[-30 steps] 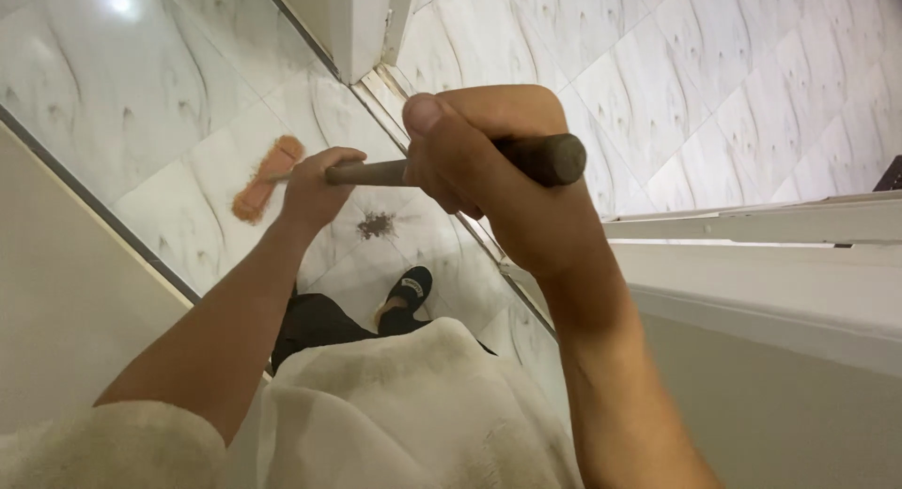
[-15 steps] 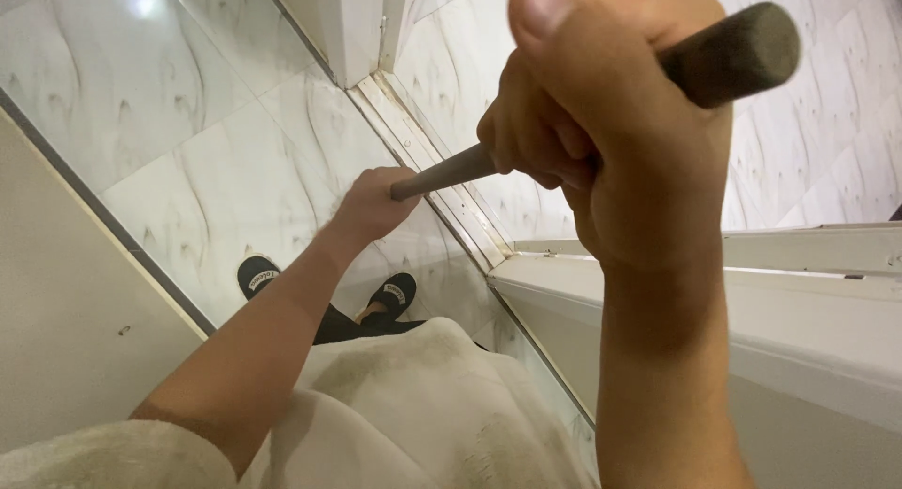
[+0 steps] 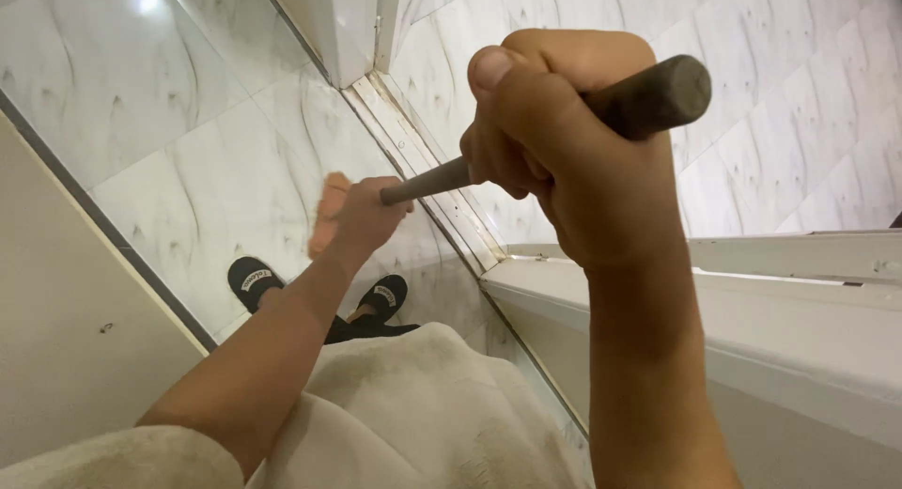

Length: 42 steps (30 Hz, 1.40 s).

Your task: Sweeping a marble tiled floor using a broom.

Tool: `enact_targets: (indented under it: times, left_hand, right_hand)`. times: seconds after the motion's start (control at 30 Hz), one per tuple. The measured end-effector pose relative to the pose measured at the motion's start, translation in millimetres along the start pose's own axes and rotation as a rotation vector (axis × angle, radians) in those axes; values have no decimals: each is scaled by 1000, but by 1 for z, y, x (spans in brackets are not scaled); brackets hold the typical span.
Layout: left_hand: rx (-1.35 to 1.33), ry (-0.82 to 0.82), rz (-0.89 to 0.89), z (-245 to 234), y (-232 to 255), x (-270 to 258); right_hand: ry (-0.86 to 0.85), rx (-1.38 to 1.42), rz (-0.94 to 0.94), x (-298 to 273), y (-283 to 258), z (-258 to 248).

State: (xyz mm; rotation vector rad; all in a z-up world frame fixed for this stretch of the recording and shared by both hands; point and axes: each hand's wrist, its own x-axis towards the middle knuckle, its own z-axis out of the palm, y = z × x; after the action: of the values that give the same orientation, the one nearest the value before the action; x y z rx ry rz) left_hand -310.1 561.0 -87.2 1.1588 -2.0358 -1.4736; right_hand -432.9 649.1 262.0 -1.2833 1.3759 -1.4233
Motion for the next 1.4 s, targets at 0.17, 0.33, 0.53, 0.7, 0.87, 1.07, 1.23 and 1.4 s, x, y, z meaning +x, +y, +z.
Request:
enact_targets:
  times: [0.17,0.33,0.53,0.7,0.87,1.07,1.23,1.4]
  left_hand:
    - [-55,-130,26,17,45,-2]
    - [5,-233,-68,-11,60,-4]
    - [129,-96,-9,-44,41,-9]
    - [229,15,-31,-33,-15,6]
    - [60,-102,30,8,13,1]
    - [-36,-231,21,26,31,-4]
    - [-31,-272,7,-14,53,-17]
    - [51,-171,-97,-68,67,-30]
  right_hand:
    - [84,-7,-17,-10,-15,-10]
    - [113,9,-49,-15,-18,-11]
    - [56,90,-143,-15,1,-8]
    - [-1,-46,97,-6,13,1]
    - [115,74,81,-14,-7,-11]
    - [240,-28,83,-19,-28,1]
    - [294,-96,39,-14,-38,35]
    - [215,-19,-171,6,-38,73]
